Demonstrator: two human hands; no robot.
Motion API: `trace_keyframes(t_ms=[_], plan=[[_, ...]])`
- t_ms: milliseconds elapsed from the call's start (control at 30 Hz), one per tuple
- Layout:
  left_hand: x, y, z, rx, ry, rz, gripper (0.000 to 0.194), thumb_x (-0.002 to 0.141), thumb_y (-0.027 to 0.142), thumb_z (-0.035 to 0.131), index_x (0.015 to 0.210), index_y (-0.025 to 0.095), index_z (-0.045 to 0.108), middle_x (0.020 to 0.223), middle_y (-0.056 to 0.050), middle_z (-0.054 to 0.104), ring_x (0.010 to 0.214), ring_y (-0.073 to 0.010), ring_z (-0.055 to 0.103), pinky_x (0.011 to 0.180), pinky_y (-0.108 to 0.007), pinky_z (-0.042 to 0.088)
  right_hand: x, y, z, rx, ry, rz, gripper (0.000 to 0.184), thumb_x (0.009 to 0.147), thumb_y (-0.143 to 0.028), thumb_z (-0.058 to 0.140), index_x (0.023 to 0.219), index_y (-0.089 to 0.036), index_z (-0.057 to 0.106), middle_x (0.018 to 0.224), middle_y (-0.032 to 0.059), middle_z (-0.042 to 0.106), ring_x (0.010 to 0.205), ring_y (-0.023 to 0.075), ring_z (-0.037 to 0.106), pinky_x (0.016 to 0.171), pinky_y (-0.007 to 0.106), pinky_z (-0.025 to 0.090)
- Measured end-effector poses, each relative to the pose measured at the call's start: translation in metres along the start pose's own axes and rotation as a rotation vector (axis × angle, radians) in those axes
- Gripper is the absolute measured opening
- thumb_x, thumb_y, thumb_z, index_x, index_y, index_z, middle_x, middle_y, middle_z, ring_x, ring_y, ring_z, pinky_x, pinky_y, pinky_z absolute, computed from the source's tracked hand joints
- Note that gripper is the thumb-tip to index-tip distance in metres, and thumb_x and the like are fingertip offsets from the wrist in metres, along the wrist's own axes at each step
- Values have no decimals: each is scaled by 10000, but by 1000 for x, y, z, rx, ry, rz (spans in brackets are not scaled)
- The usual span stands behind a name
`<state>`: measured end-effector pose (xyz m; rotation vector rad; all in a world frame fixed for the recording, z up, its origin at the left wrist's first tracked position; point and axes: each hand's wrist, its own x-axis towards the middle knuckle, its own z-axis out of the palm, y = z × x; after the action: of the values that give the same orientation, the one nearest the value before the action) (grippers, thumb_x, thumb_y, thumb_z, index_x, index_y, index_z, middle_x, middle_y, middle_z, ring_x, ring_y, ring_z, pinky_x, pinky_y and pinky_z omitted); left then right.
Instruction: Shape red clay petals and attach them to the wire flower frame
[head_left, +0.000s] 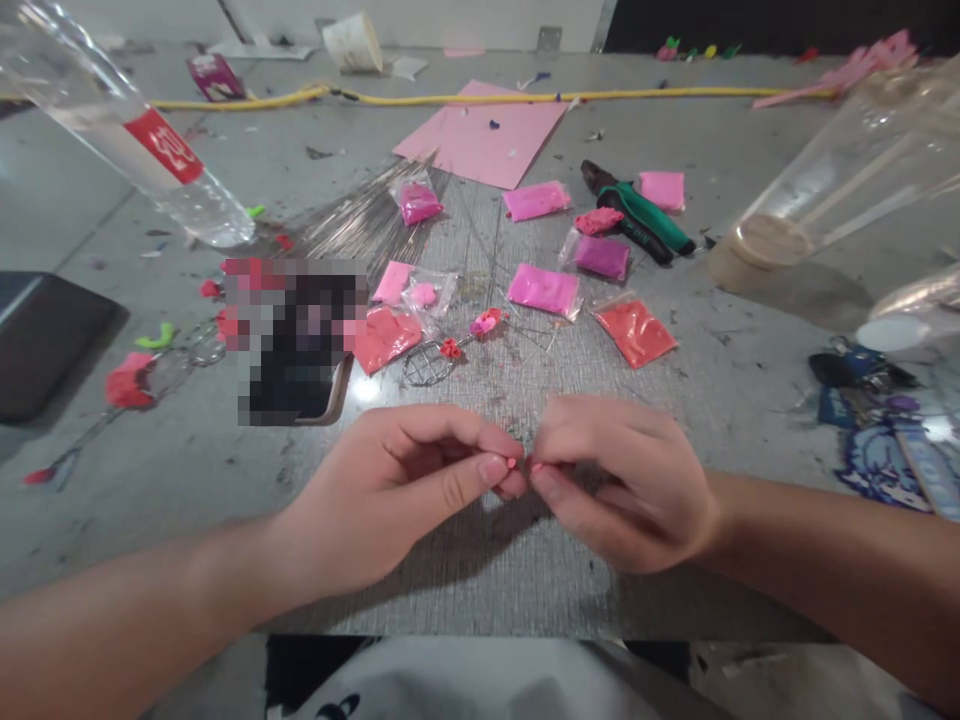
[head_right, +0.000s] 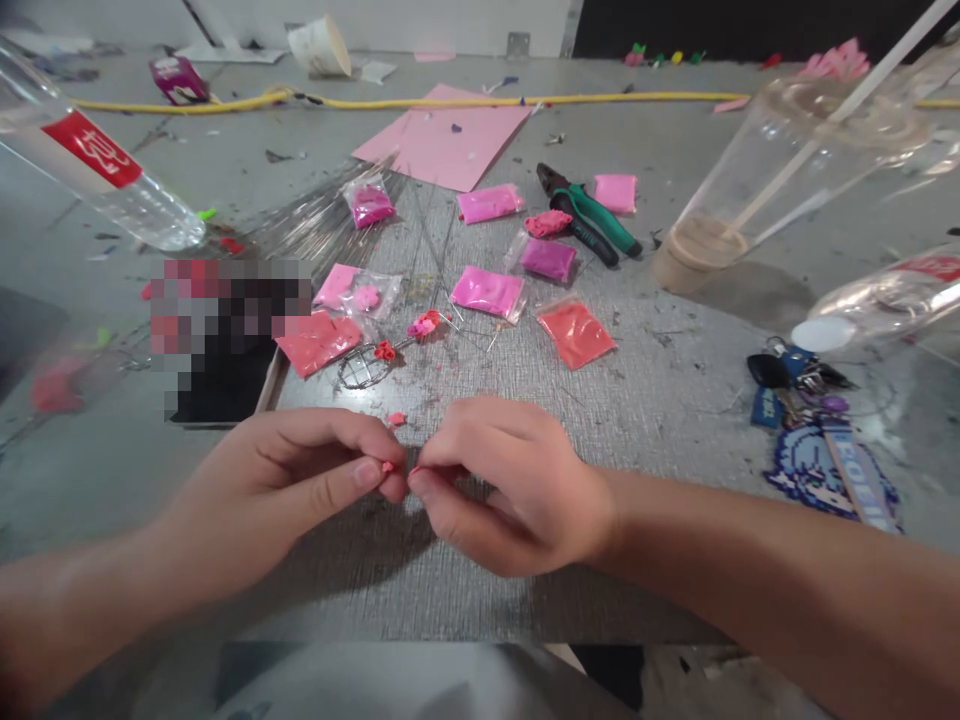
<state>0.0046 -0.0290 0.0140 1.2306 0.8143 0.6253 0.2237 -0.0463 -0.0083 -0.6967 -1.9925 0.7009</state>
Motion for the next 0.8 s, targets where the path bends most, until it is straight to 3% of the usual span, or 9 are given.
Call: trace_keyframes(t_ms=[267, 467, 667, 800], plan=[[3, -4, -2, 162, -59, 59, 80, 952, 201, 687, 905, 219, 750, 900, -25, 736, 835, -137, 663, 745, -214, 558, 2, -4, -1, -4, -10, -11, 134, 914, -94, 565, 903, -227, 580, 678, 25, 629, 614, 150, 545, 583, 299, 482], [2, -3, 1, 13, -100, -19, 105, 965, 185, 671, 889, 205, 740, 885, -16, 709, 834, -112, 642, 777, -181, 548, 0, -5, -2, 38, -67, -95, 134, 899, -134, 590, 978, -238, 616, 734, 33, 654, 653, 164, 585, 641, 308, 533], [4, -4, -1, -81, -108, -59, 87, 947, 184, 696, 887, 189, 759, 860, -27, 705, 805, -120, 624, 753, -196, 533, -5, -6, -3, 18, -70, -99, 275, 886, -120, 608, 1151, -194, 621, 832, 62, 679, 718, 165, 607, 659, 288, 554], [3, -5, -4, -154, -128, -110, 91, 933, 227, 732, 868, 168, 757, 825, -29, 684, 773, -117, 597, 700, -192, 503, -6, -4, 0, 29, 24, -129, 228, 933, -173, 576, 1143, -153, 661, 831, 56, 674, 693, 151, 588, 620, 281, 537]])
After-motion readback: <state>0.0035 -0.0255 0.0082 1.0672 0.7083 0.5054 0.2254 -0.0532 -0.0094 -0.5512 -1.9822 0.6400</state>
